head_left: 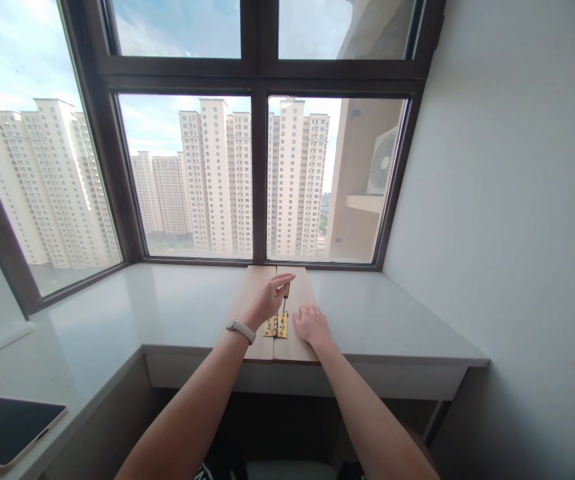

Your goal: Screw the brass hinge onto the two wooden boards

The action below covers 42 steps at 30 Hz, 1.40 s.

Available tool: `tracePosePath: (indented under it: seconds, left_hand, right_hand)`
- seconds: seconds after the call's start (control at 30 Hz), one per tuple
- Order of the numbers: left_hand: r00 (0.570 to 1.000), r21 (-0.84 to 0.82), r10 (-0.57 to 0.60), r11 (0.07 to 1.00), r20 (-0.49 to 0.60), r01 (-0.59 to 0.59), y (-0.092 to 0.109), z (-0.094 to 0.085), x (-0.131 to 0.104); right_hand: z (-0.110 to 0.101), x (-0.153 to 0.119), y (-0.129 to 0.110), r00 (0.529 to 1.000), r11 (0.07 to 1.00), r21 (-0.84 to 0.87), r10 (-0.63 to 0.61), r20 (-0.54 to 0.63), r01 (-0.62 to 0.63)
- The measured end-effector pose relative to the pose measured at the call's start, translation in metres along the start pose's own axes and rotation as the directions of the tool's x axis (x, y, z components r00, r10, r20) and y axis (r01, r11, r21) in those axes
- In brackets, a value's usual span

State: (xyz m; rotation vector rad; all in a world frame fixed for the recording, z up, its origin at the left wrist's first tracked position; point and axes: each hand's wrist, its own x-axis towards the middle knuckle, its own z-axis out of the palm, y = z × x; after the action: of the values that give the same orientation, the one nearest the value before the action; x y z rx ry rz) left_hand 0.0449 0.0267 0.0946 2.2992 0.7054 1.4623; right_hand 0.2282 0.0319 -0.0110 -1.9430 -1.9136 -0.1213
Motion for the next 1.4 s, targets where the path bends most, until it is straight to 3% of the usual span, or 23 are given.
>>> tracePosePath:
  seconds: [0.27, 0.43, 0.8, 1.03, 1.23, 1.4]
  left_hand:
    - [0.996, 0.064, -0.019, 0.998, -0.087, 0.024, 0.0035, -0.0005, -0.0010]
    - [0.999, 0.035, 0.010, 0.999, -0.034, -0.009, 0.0087, -0.0013, -0.0015]
    - [0.999, 0.050, -0.037, 0.998, -0.035, 0.039, 0.0042, -0.0011, 0.0004]
    - [0.997, -0.014, -0.058, 0.998, 0.044, 0.059, 0.0033, 0.0017, 0.0007]
    - [0.998, 0.034, -0.051, 0.998, -0.025, 0.052, -0.0006, 0.0012, -0.0009]
    - [1.000, 0.041, -0.024, 0.999, -0.006, 0.024, 0.0049, 0.0003, -0.0022]
  right_hand:
    - [-0.0010, -0.0008, -0.0013, 1.000, 1.000, 0.008, 0.012, 0.011, -0.013]
    - [-0.0004, -0.0004, -0.0007, 1.000, 1.000, 0.013, 0.006, 0.004, -0.006]
    - [0.0010, 0.0011, 0.0008, 1.000, 1.000, 0.015, 0.002, 0.012, -0.002]
    - [0.0030, 0.0009, 0.0017, 1.000, 1.000, 0.017, -0.005, 0.001, 0.005]
    - [0.0042, 0.0011, 0.0011, 1.000, 1.000, 0.017, 0.009, 0.010, -0.010]
    - [0.0022, 0.0010, 0.0001, 0.999, 1.000, 0.016, 0.015, 0.029, -0.016]
